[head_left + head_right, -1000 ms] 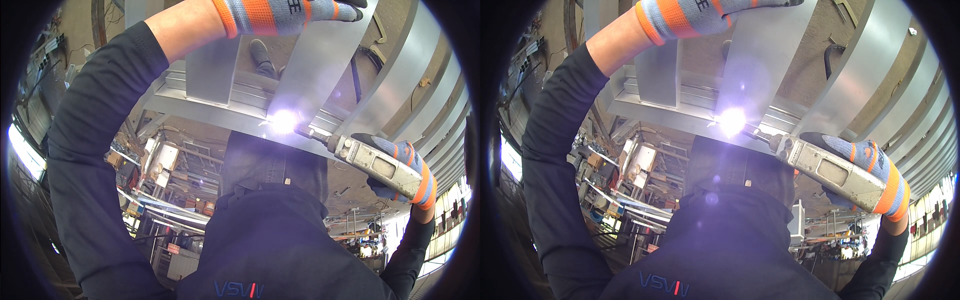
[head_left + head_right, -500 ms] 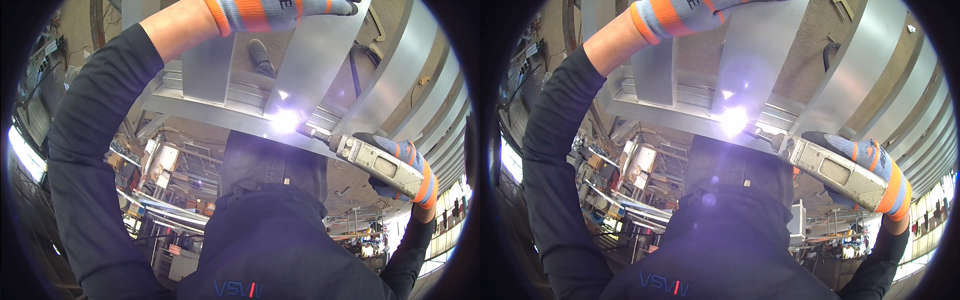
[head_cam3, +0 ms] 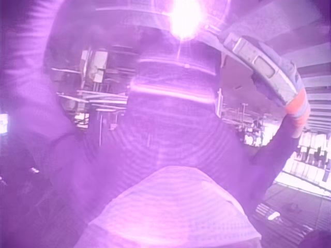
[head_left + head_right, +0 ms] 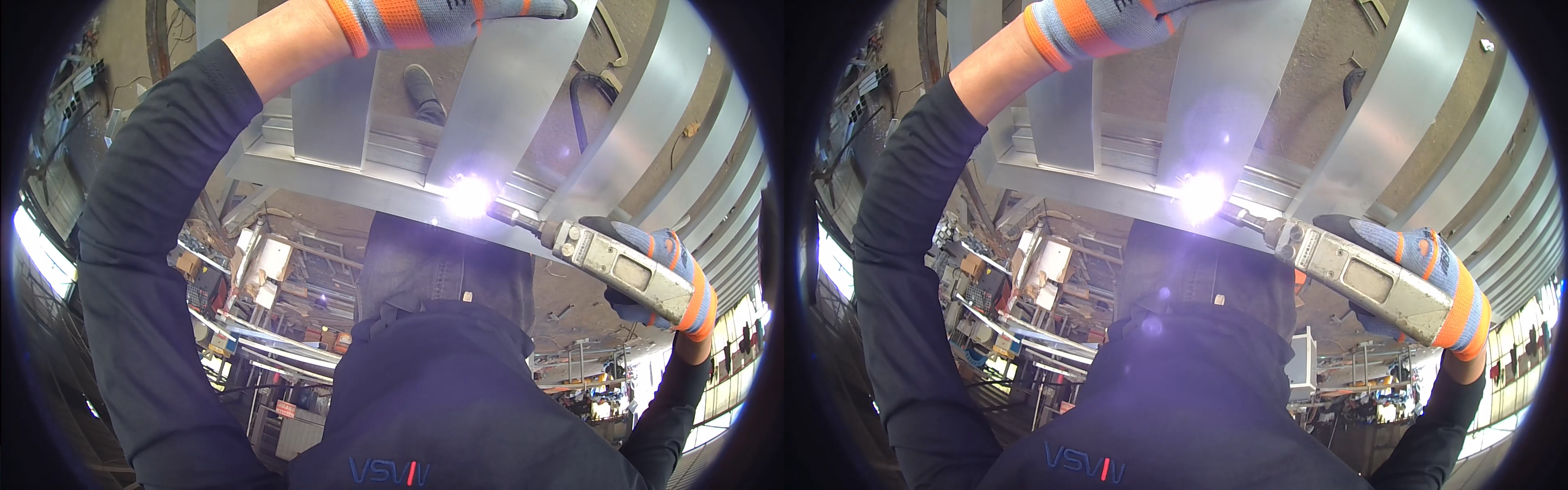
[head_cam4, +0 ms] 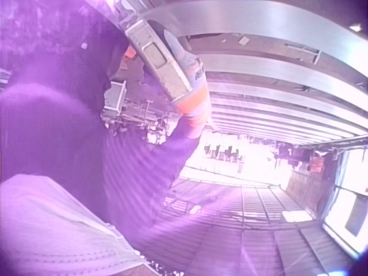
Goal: The person welds a metal frame using a handheld welding torch, moving along seams to join metal pieces. The person repositions the frame multiple times to access different sections and continues welding until the end of the clip.
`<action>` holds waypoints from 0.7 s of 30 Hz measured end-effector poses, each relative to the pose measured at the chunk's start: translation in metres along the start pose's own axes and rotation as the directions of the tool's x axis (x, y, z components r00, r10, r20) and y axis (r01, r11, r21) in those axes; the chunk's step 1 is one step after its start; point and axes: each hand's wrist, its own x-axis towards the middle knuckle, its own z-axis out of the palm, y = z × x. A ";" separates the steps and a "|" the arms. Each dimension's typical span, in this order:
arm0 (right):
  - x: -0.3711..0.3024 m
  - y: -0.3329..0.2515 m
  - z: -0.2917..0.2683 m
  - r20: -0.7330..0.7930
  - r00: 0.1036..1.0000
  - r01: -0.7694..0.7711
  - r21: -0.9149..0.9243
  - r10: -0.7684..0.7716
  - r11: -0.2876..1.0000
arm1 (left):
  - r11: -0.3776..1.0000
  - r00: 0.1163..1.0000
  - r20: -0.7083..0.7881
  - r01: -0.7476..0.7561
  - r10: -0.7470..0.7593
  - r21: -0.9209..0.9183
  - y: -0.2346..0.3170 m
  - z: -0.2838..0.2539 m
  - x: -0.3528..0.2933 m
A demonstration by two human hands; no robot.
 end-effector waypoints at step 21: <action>-0.012 -0.004 -0.007 0.048 0.983 -0.182 0.076 0.179 0.980 | 0.999 0.999 0.019 0.033 -0.032 -0.020 -0.008 -0.005 -0.017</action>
